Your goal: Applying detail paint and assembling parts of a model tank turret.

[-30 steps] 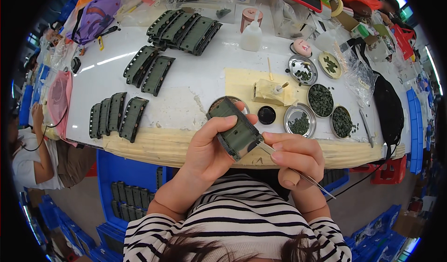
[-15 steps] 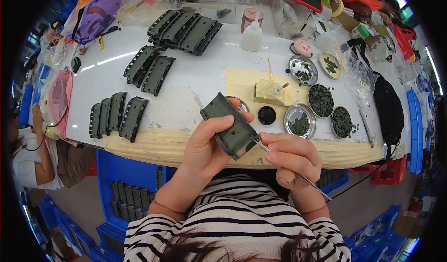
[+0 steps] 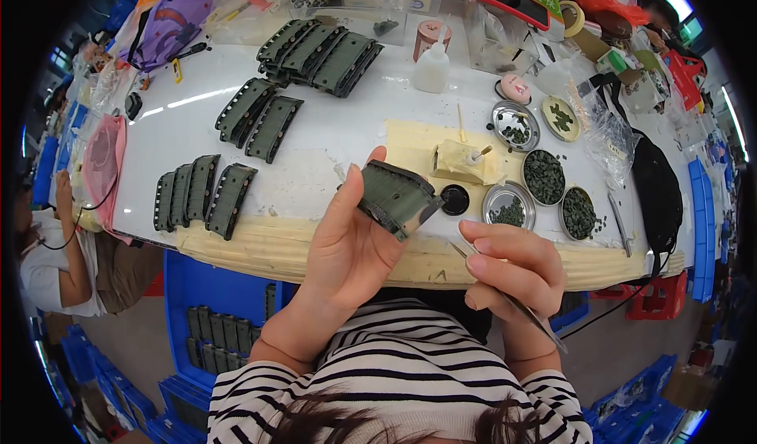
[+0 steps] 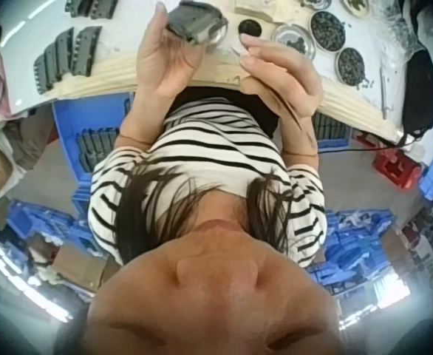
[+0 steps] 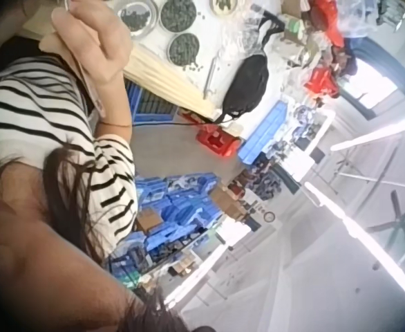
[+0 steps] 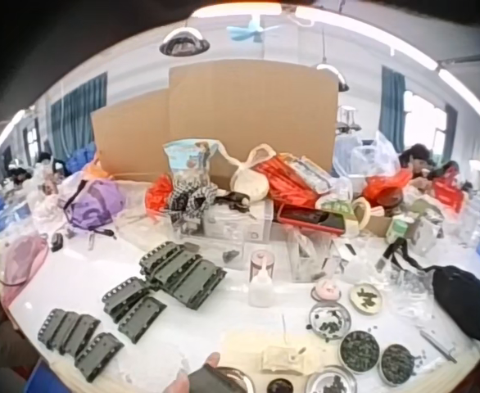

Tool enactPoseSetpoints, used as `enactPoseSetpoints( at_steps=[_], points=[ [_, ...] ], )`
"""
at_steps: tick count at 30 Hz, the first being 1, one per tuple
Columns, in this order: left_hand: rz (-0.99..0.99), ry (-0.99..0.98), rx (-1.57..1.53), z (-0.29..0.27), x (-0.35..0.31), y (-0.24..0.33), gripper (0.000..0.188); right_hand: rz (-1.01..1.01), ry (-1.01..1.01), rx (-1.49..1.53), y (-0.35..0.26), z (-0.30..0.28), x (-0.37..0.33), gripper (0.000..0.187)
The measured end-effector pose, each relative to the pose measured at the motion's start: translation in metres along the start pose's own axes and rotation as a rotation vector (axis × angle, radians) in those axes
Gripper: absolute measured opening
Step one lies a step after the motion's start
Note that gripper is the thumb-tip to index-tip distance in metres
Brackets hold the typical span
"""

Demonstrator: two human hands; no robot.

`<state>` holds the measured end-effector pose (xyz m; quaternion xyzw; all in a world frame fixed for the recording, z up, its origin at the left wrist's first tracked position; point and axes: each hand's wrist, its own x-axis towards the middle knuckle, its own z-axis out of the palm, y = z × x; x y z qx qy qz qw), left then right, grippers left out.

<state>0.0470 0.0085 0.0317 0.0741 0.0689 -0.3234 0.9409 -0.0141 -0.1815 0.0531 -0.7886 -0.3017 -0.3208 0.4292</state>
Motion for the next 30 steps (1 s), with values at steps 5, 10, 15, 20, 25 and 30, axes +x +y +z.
enactPoseSetpoints(
  at_steps=[5, 10, 15, 20, 25, 30],
  points=[
    [-0.054, -0.061, -0.253, -0.005, -0.002, 0.000, 0.061, -0.037, 0.002, -0.051, -0.002, 0.001, 0.011, 0.034],
    [-0.188, -0.102, -0.409, -0.002, 0.003, 0.001, 0.063, -0.054, 0.008, -0.077, -0.005, 0.002, 0.021, 0.033],
    [-0.120, 0.008, -0.240, 0.010, 0.003, -0.002, 0.056, -0.046, -0.016, -0.117, -0.007, -0.001, 0.031, 0.033],
    [-0.059, 0.067, -0.087, 0.014, 0.001, -0.004, 0.052, -0.093, -0.051, -0.136, -0.002, -0.001, 0.035, 0.030],
    [0.067, 0.056, 0.033, 0.010, 0.000, -0.006, 0.044, -0.117, -0.063, -0.139, 0.002, 0.001, 0.038, 0.030],
    [0.136, 0.057, 0.148, 0.008, -0.002, -0.010, 0.038, -0.119, -0.064, -0.154, 0.004, 0.002, 0.037, 0.029]
  ],
)
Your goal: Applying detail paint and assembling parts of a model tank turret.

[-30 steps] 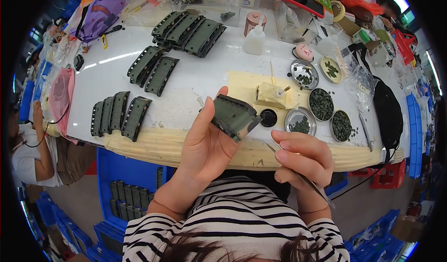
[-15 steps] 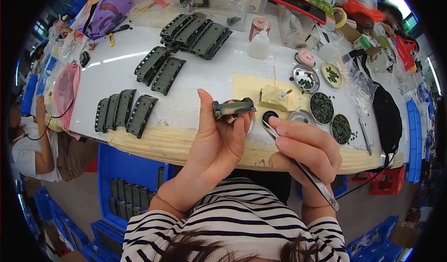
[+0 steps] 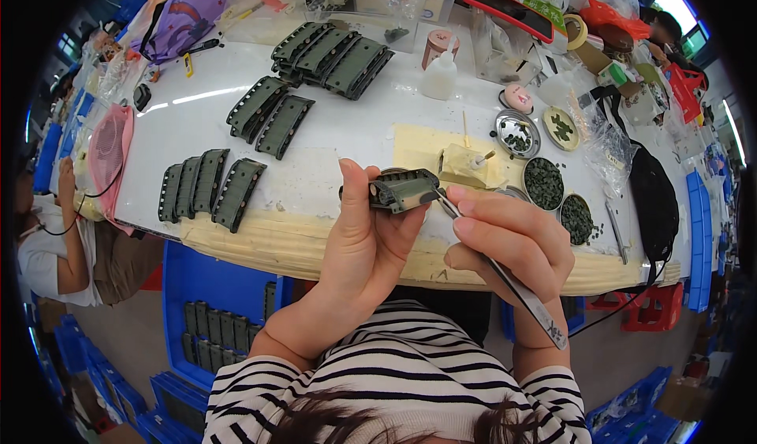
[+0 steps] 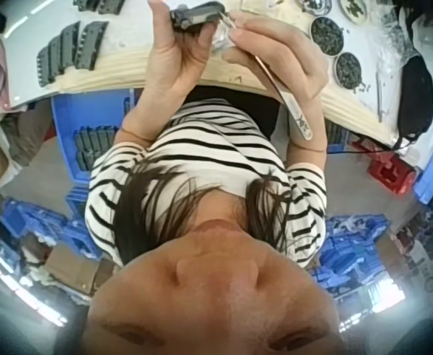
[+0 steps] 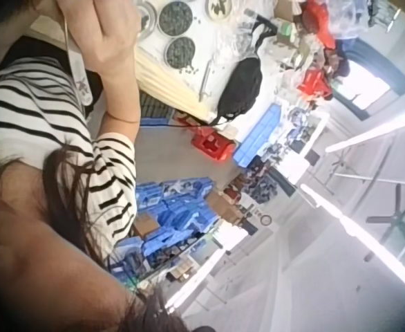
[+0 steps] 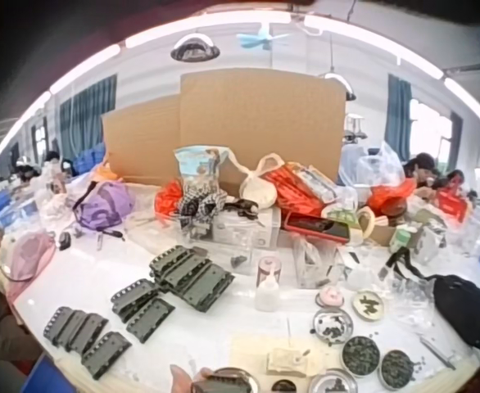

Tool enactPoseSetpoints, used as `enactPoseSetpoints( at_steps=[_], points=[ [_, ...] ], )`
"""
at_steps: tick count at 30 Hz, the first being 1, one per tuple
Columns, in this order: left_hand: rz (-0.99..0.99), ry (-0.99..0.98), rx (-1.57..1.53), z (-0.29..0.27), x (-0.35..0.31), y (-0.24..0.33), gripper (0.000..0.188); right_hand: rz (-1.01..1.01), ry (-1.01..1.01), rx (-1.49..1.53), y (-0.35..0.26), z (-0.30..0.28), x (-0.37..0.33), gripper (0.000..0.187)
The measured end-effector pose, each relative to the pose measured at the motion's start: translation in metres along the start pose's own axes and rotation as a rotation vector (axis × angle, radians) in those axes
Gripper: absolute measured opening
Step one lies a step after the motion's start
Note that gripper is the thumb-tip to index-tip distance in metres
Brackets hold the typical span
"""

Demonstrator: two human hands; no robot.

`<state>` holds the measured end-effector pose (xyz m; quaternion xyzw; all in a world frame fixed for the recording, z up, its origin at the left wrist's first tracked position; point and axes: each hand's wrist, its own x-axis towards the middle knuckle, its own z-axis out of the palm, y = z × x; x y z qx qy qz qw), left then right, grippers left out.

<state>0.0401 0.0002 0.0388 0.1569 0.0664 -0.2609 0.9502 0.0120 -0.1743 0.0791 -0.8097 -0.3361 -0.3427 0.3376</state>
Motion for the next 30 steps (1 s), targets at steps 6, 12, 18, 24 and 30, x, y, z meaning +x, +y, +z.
enactPoseSetpoints(
  at_steps=[6, 12, 18, 24, 30],
  points=[
    [0.023, 0.015, 0.022, -0.0023, -0.0013, -0.0016, 0.037, -0.034, 0.006, -0.039, 0.0019, 0.0006, -0.0012, 0.027],
    [0.020, 0.006, 0.038, -0.0012, -0.0009, -0.0012, 0.037, -0.066, 0.026, -0.048, 0.0055, 0.0032, -0.0026, 0.027],
    [0.021, 0.029, 0.039, -0.0011, -0.0022, -0.0008, 0.037, -0.065, 0.022, -0.045, 0.0053, 0.0036, -0.0021, 0.026],
    [0.046, 0.046, 0.038, 0.0018, -0.0010, -0.0021, 0.040, -0.053, 0.039, -0.035, 0.0057, 0.0061, -0.0024, 0.026],
    [0.055, 0.034, 0.041, -0.0001, -0.0017, -0.0030, 0.038, -0.052, 0.037, -0.057, 0.0039, 0.0050, -0.0020, 0.025]
  ],
)
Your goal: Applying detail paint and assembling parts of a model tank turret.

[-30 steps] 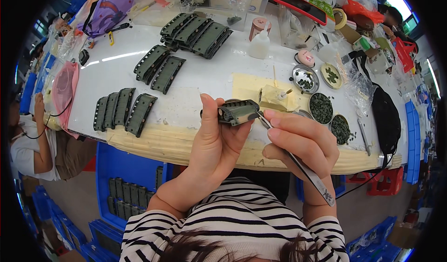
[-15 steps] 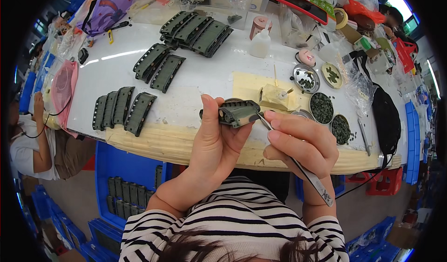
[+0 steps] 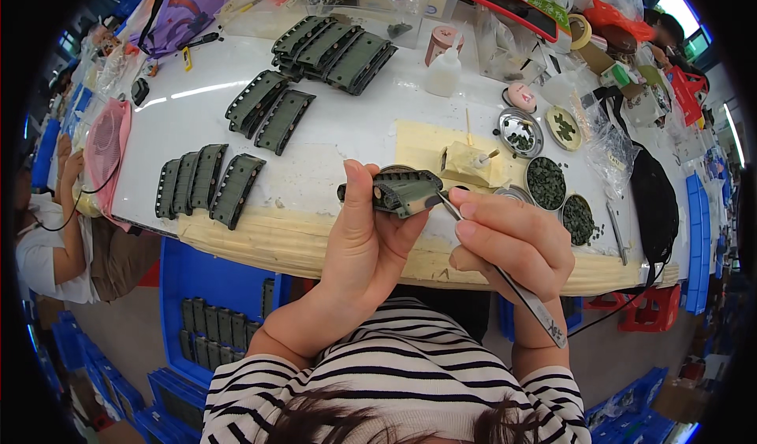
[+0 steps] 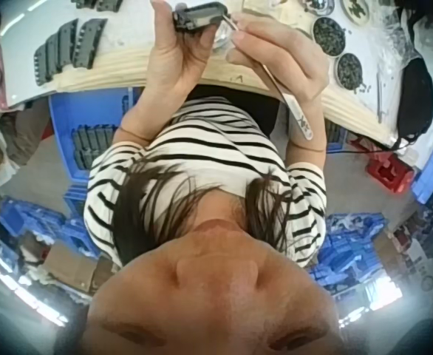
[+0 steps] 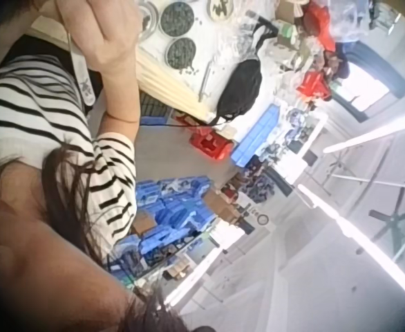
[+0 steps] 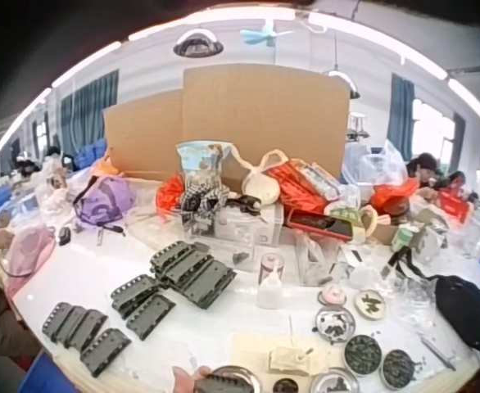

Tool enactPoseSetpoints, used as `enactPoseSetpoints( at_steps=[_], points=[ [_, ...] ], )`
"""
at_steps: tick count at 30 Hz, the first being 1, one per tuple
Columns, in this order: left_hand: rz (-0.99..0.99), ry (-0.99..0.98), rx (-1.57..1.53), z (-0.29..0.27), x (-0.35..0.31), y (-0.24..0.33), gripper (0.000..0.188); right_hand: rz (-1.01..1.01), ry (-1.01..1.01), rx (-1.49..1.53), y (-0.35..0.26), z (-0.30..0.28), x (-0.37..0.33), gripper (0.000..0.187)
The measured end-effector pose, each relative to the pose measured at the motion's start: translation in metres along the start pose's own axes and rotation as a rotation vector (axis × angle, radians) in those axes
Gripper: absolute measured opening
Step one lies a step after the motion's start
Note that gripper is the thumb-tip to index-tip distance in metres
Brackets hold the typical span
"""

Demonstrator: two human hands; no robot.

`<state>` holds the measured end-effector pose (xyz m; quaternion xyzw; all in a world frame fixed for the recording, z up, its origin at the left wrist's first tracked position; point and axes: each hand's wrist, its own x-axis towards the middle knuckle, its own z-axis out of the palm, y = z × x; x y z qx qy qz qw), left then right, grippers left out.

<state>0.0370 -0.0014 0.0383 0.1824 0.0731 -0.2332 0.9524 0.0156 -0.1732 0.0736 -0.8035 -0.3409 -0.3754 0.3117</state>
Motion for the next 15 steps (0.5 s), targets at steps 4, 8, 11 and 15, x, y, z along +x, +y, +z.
enactPoseSetpoints(
  at_steps=[4, 8, 11, 15],
  points=[
    [-0.010, -0.030, -0.009, -0.0040, 0.0003, 0.0007, 0.036, -0.059, -0.017, -0.016, 0.0016, 0.0000, -0.0020, 0.022],
    [0.027, 0.000, -0.009, -0.0042, -0.0015, -0.0025, 0.035, -0.112, -0.033, 0.005, 0.0025, -0.0004, -0.0023, 0.021],
    [0.062, 0.034, -0.005, -0.0025, -0.0026, -0.0051, 0.037, -0.109, -0.075, -0.012, 0.0014, -0.0029, 0.0006, 0.022],
    [0.075, 0.053, -0.006, -0.0034, -0.0027, -0.0068, 0.041, -0.105, -0.099, -0.027, 0.0007, -0.0038, 0.0016, 0.025]
  ],
)
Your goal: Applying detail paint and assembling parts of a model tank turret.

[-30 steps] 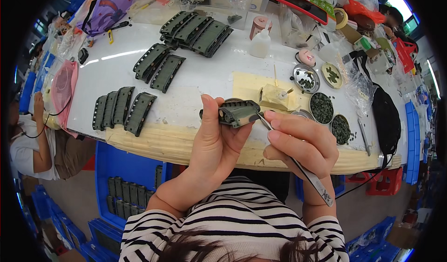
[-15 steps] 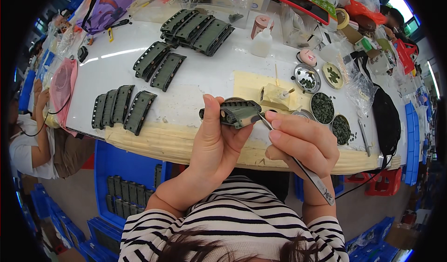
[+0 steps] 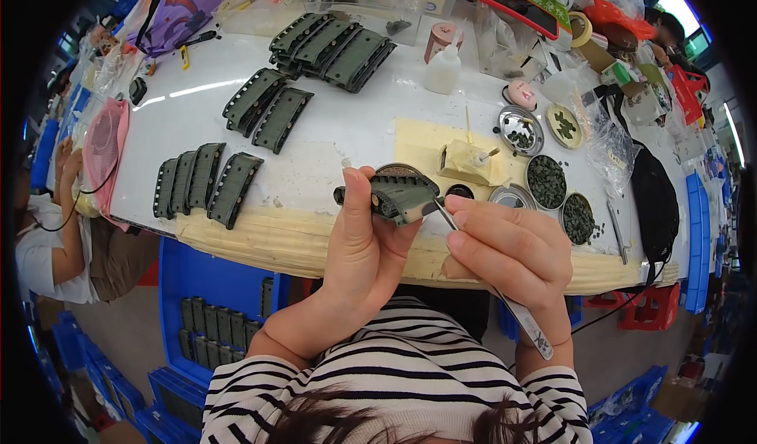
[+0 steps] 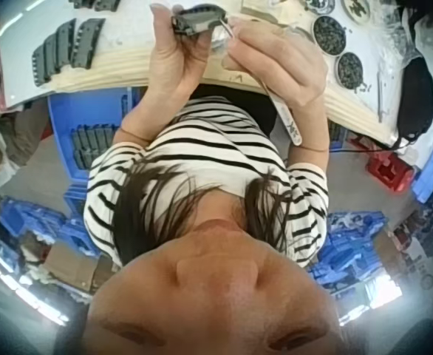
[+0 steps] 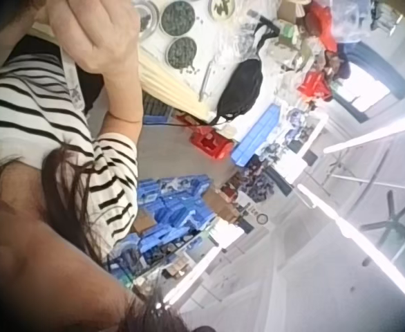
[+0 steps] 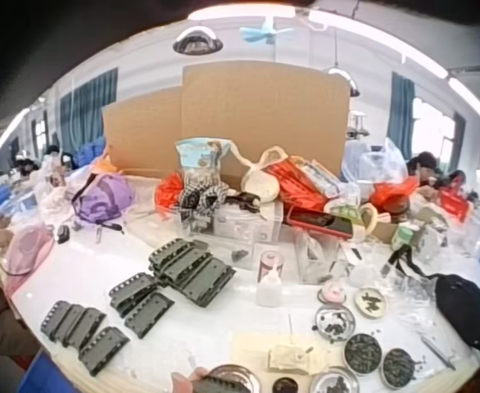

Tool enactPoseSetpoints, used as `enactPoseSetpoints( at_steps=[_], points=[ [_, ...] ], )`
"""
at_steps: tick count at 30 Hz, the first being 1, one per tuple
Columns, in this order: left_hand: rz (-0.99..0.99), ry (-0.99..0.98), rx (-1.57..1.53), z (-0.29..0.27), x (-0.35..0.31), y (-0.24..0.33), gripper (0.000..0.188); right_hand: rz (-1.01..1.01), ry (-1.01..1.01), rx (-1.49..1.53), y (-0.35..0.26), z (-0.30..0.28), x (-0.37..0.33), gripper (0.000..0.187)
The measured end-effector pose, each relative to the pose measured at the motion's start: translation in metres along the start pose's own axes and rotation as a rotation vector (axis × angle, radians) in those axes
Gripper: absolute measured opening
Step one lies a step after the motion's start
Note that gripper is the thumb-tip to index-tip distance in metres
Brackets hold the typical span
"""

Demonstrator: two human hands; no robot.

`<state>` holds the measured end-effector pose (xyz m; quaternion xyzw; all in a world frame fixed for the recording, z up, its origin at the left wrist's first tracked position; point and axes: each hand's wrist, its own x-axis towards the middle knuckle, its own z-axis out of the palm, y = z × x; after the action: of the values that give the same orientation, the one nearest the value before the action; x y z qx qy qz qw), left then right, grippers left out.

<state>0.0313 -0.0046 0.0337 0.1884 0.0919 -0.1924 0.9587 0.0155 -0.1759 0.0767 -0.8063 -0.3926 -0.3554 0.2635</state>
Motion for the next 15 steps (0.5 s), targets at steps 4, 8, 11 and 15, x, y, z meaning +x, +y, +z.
enactPoseSetpoints(
  at_steps=[4, 8, 11, 15],
  points=[
    [-0.015, -0.041, -0.002, -0.004, 0.001, 0.000, 0.036, 0.000, 0.004, 0.002, -0.001, 0.001, -0.001, 0.025],
    [-0.044, -0.148, -0.063, -0.009, 0.007, 0.000, 0.039, 0.018, 0.033, 0.045, 0.000, 0.000, -0.003, 0.027],
    [-0.099, -0.206, -0.102, -0.014, 0.016, 0.003, 0.042, 0.141, 0.129, 0.146, -0.008, 0.000, -0.008, 0.033],
    [-0.152, -0.327, -0.144, -0.017, 0.023, 0.011, 0.044, 0.275, 0.156, 0.304, -0.027, -0.002, -0.017, 0.040]
  ],
)
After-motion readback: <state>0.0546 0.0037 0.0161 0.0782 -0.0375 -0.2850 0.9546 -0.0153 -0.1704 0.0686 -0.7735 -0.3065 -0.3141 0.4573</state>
